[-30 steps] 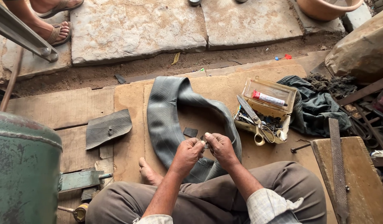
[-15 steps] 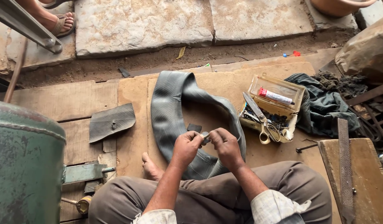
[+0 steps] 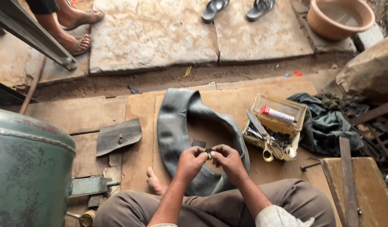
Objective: The person is repairing a motorcycle inner tube by cutting a rubber patch from a larger sheet and applying it to the tube.
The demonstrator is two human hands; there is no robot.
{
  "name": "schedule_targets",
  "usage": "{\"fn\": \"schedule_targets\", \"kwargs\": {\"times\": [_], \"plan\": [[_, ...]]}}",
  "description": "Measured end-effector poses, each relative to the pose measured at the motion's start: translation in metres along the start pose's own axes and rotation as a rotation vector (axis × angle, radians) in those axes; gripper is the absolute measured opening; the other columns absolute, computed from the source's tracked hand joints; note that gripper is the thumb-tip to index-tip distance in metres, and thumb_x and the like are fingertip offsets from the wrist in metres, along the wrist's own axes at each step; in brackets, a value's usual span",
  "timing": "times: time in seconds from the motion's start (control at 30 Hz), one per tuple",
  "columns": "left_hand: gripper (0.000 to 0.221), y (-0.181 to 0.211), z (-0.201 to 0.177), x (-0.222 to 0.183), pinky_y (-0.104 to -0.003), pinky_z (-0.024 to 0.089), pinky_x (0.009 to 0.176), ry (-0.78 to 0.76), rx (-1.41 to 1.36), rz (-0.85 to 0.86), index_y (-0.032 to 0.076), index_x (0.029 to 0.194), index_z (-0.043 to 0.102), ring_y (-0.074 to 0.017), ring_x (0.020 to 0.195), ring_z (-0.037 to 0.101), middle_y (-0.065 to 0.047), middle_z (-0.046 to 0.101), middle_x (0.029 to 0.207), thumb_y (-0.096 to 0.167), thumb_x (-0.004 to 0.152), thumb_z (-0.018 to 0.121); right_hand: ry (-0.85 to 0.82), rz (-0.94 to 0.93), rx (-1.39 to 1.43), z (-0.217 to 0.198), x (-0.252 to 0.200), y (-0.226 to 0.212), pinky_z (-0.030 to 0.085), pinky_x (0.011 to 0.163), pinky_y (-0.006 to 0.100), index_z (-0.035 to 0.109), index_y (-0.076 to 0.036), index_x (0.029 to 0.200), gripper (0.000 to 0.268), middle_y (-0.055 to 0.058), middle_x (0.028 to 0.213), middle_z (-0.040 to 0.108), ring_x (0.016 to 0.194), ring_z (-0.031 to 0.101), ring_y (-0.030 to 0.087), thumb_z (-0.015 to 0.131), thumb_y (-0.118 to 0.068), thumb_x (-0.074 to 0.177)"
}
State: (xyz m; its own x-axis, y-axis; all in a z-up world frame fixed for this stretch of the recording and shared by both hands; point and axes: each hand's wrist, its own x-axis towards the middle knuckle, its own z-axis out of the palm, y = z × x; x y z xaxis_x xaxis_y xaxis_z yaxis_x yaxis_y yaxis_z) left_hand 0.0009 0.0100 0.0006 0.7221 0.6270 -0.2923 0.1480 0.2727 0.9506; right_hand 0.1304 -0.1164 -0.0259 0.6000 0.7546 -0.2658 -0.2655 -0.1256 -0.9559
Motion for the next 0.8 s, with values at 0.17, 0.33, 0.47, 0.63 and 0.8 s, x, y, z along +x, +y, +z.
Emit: {"fn": "schedule_targets", "kwargs": {"times": [0.17,0.33,0.47,0.63,0.8], "plan": [[0.021,0.013,0.002,-0.008,-0.028,0.049,0.058,0.046,0.233,-0.038,-0.002,0.084,0.075,-0.0085,0.063,0.059,-0.004,0.071,0.07,0.019,0.084,0.072,-0.023,0.095,0.025,-0.004,0.003,0.018,0.052,0.057,0.027,0.072,0.001,0.101,0.017,0.004,0.08,0.071,0.066,0.063,0.011,0.073,-0.011,0.09],[0.027,0.01,0.002,-0.009,-0.036,0.056,0.069,0.091,0.54,-0.054,0.003,0.085,0.075,-0.02,0.069,0.072,-0.014,0.075,0.077,0.029,0.08,0.073,-0.066,0.118,-0.047,-0.011,0.016,0.047,0.053,0.056,0.028,0.068,0.002,0.099,0.016,0.006,0.073,0.068,0.06,0.064,0.014,0.071,-0.012,0.091],[0.026,-0.006,-0.007,0.005,-0.039,0.058,0.073,0.161,0.59,-0.03,0.006,0.091,0.077,-0.0273,0.075,0.075,-0.017,0.076,0.081,0.028,0.08,0.07,-0.044,0.075,-0.144,0.011,-0.002,0.012,0.054,0.059,0.027,0.07,0.0,0.103,0.018,0.002,0.079,0.072,0.065,0.065,0.01,0.067,-0.015,0.093],[0.026,-0.025,-0.03,0.022,-0.045,0.056,0.079,0.635,0.484,0.121,0.005,0.09,0.075,-0.0358,0.084,0.074,-0.019,0.075,0.085,0.028,0.085,0.064,-0.106,-0.302,-0.82,0.028,-0.029,-0.013,0.056,0.07,0.04,0.077,-0.003,0.095,0.025,0.014,0.089,0.075,0.08,0.072,0.028,0.076,-0.026,0.084],[0.027,-0.046,-0.032,0.026,-0.048,0.056,0.079,0.697,0.45,0.1,0.005,0.084,0.074,-0.0385,0.085,0.072,-0.02,0.074,0.086,0.031,0.083,0.066,-0.386,-0.118,-1.31,0.039,-0.044,-0.017,0.052,0.086,0.044,0.077,-0.009,0.094,0.039,0.014,0.094,0.074,0.094,0.069,0.033,0.079,-0.045,0.078]]}}
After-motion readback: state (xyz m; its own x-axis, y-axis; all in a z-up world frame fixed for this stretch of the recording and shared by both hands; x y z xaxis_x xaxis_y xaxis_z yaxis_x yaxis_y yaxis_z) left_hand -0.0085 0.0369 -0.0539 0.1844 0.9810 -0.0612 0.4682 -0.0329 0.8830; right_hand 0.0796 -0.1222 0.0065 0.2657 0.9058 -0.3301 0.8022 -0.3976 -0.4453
